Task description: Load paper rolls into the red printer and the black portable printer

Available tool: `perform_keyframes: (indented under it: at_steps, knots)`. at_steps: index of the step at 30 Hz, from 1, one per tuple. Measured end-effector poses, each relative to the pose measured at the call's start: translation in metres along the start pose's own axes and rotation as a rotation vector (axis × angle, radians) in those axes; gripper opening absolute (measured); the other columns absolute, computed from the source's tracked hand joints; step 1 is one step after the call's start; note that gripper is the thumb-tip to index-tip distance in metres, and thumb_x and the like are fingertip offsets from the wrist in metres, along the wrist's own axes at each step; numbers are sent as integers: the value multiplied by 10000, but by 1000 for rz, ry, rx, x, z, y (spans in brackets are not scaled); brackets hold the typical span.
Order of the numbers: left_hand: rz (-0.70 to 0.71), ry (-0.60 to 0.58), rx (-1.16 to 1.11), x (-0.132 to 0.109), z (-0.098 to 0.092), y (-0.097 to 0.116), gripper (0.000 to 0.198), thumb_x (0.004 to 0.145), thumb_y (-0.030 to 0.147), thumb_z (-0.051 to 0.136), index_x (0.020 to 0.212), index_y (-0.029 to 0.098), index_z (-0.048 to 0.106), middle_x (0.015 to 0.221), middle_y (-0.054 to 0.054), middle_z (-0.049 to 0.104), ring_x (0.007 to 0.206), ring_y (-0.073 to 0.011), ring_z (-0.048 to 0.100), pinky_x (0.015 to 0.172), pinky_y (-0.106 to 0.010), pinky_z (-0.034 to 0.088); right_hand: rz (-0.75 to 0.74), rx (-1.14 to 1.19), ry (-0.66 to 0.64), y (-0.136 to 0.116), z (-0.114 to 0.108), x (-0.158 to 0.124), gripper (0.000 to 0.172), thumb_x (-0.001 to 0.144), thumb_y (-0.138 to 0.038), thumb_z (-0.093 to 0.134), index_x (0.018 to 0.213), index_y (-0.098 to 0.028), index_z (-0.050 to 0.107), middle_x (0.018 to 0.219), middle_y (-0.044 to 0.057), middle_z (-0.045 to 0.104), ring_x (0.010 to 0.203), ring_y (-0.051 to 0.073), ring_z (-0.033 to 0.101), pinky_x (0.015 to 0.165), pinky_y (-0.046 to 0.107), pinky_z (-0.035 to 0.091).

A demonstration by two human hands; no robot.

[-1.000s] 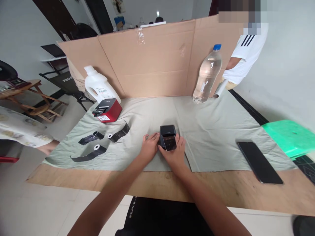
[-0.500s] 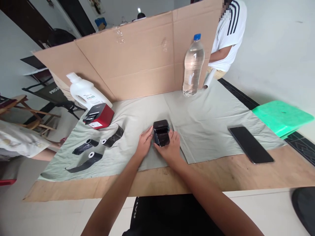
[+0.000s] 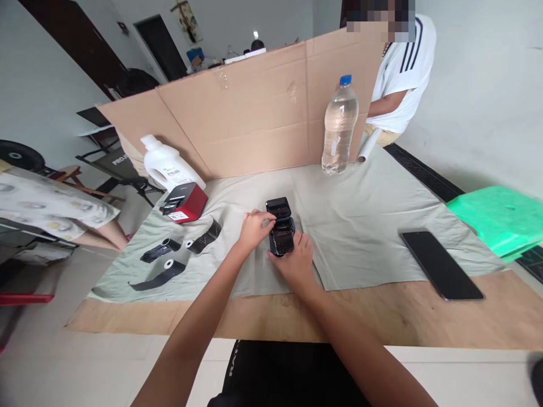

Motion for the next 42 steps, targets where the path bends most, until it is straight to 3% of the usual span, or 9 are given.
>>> perform_keyframes:
  at_steps: [3,9,14,18,22,24,29,33,42]
  knots:
    - [159,-190,136,15,-7,15,208,890,219,698,1057,291,800,1149,-23,787,1168,-269,634,1060,-432,436,-21,9,7,2,0,0,780,769,-585,738,1351,-149,457,1186,183,550,1088,372,485,937,526,428]
    - [173,-420,403,30,-3,42,168,848,212,738,1002,184,800,1078,-130,768,1163,-309,629,977,-390,480,1,43,59,3,0,3,811,753,-646,718,1338,-153,450,1112,164,537,1052,378,498,909,526,442]
    - [136,-444,405,30,3,48,121,836,154,726,951,142,762,1083,-146,742,1119,-294,664,914,-346,514,9,29,72,3,0,5,830,721,-660,738,1314,-146,467,1095,166,539,1045,373,511,923,526,447]
    - [106,-336,299,15,-20,43,161,869,226,697,1017,169,727,1190,-119,689,1119,-266,663,879,-322,536,-56,62,88,9,-3,5,826,759,-724,686,1311,-156,452,1093,165,545,1032,376,536,924,550,454]
    - [32,-28,-107,-39,-72,17,228,890,303,688,1090,195,664,1139,-61,692,1038,-203,678,893,-279,537,-72,77,48,12,-3,8,830,768,-713,679,1335,-160,431,1118,186,543,1057,410,531,941,582,441]
    - [-51,21,-224,-77,-96,-9,195,937,314,625,1093,199,645,1044,-31,721,933,-178,691,845,-265,537,-7,49,28,11,-2,10,854,727,-659,739,1337,-150,427,1127,207,546,1078,432,521,950,583,432]
    - [-470,-24,152,-147,-135,-85,268,981,367,558,1141,182,668,974,-67,746,881,-234,708,793,-315,520,81,-5,-36,3,-2,13,946,657,-610,799,1352,-100,410,1165,223,539,1158,439,499,1003,573,424]
    - [-699,-116,503,-161,-140,-117,347,984,389,570,1241,165,633,1040,-119,751,975,-298,724,808,-348,527,107,-41,-111,-2,-9,14,940,685,-570,809,1367,-61,410,1201,245,536,1185,421,497,1052,538,408]
    - [-729,-19,688,-148,-110,-122,350,996,413,535,1071,164,769,1197,-180,670,1206,-355,595,938,-419,518,121,5,-108,-1,-8,14,947,680,-574,792,1393,-105,381,1231,222,514,1211,417,472,1036,548,401]
Point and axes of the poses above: each hand's wrist, its own x-axis towards the middle knuckle, its own z-axis out of the palm, y = z × x, the point moved 3 cm from there along x, towards the middle knuckle
